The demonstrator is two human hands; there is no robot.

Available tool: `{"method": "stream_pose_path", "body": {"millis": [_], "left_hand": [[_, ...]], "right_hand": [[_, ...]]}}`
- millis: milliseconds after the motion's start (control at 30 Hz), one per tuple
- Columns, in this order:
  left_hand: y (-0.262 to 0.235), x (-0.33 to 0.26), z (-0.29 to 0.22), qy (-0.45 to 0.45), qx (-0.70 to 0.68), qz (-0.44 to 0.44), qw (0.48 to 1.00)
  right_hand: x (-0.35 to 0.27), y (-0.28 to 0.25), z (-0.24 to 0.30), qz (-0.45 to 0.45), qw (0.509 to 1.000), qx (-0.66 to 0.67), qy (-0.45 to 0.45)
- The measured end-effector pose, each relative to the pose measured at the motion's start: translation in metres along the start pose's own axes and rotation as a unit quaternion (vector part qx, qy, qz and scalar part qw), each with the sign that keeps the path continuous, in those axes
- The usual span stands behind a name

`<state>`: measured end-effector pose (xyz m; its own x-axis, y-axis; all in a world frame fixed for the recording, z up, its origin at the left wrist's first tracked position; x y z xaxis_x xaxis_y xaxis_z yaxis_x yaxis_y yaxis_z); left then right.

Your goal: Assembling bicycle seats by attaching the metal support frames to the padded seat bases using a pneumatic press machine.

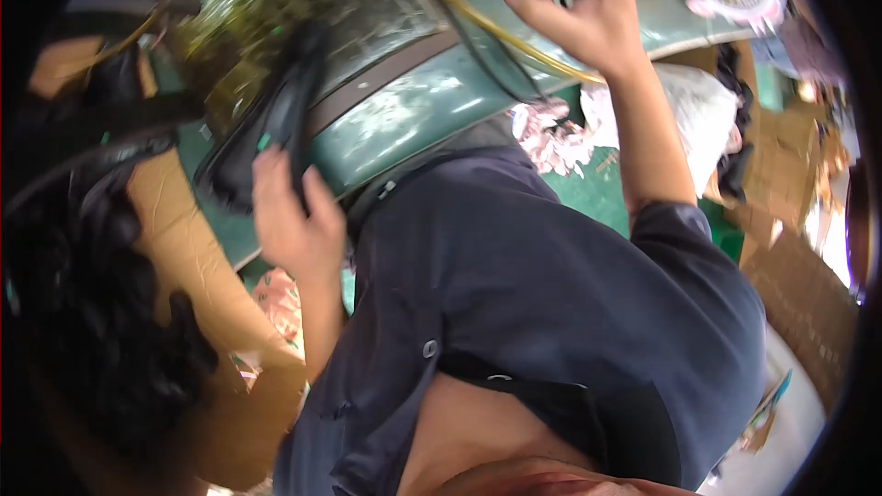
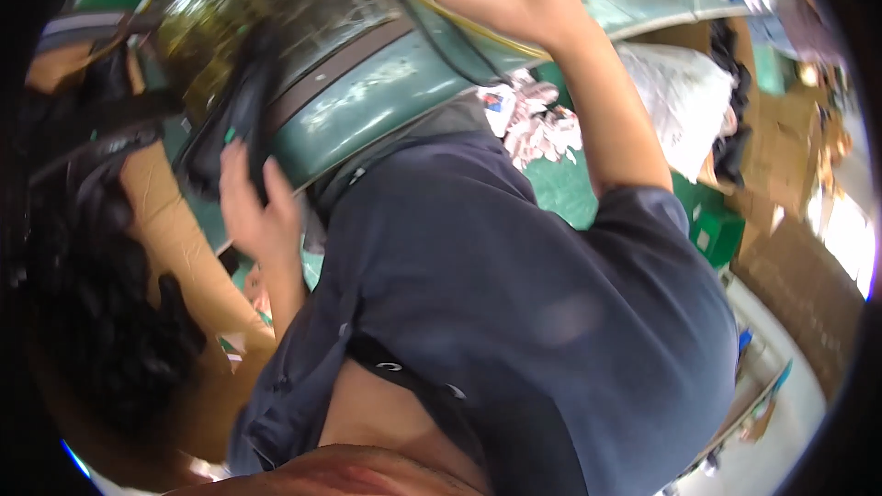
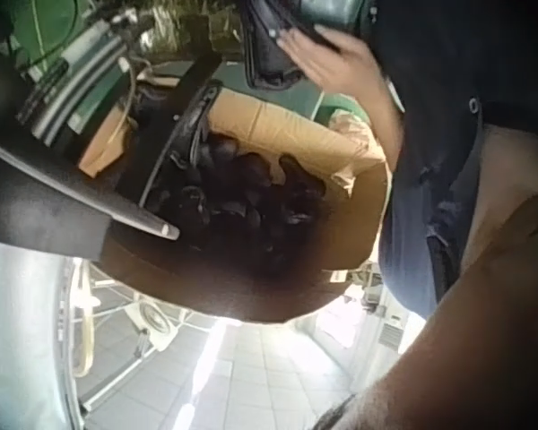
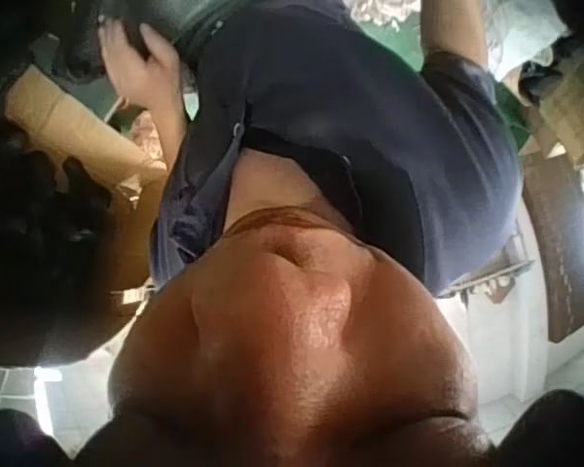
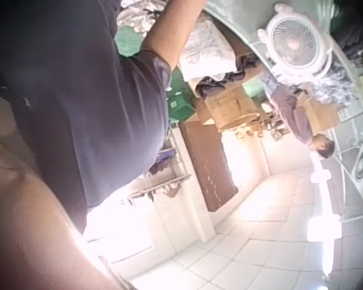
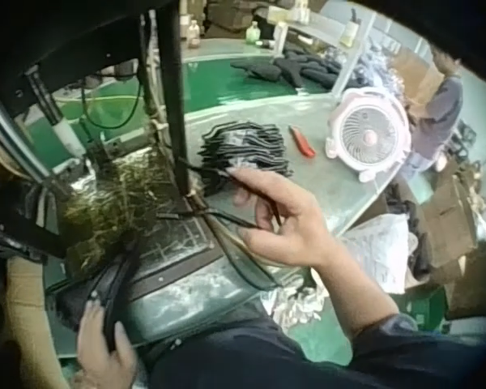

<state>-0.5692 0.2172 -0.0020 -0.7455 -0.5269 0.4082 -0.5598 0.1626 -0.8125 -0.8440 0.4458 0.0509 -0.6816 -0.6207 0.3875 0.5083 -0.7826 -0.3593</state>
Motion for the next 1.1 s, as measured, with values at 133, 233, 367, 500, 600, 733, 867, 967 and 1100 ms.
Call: {"method": "stream_pose_path", "body": {"millis": [133,233,367,500,600,733,867,967,1100], "left_hand": [[-0.003,0.028,-0.003,0.040,-0.143,-0.022,0.989],[-0.018,0.045,0.014,0.092,0.008,-0.120,0.988],[0.000,0.055,0.073,0.010,-0.083,-0.064,0.994],[0.012,0.071,0.061,0.110,-0.168,-0.075,0.977],[0.020,0.074,0.044,0.093,-0.180,-0.074,0.976],[0.036,0.061,0.077,-0.029,-0.315,-0.071,0.946],[0.044,0.053,0.082,-0.106,-0.385,-0.082,0.913],[0.048,0.051,0.087,-0.139,-0.408,-0.093,0.898],[0.052,0.047,0.084,-0.165,-0.399,-0.097,0.897]], "right_hand": [[-0.034,0.037,0.018,0.075,0.992,-0.067,-0.075],[-0.053,0.058,0.014,0.111,0.987,-0.082,-0.078],[-0.041,0.104,0.023,0.147,0.977,-0.044,-0.151],[-0.020,0.135,0.036,0.162,0.959,-0.057,-0.224],[-0.019,0.143,0.028,0.173,0.956,-0.067,-0.228],[-0.020,0.154,0.018,0.183,0.949,-0.108,-0.233],[-0.020,0.163,0.023,0.176,0.947,-0.123,-0.238],[-0.022,0.169,0.024,0.183,0.938,-0.126,-0.266],[-0.020,0.172,0.031,0.201,0.919,-0.122,-0.316]]}}
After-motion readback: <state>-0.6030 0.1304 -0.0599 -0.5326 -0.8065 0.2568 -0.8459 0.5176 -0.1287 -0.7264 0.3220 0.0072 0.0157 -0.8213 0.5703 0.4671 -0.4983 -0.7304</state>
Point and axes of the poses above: each hand's wrist, its own x-axis towards the middle knuckle, its own y-axis out of the palm, z = x × y, the point moved 8 cm from there along x, towards the middle knuckle, and after that the axes turned 10 degrees about -y, right-handed, at the moved point
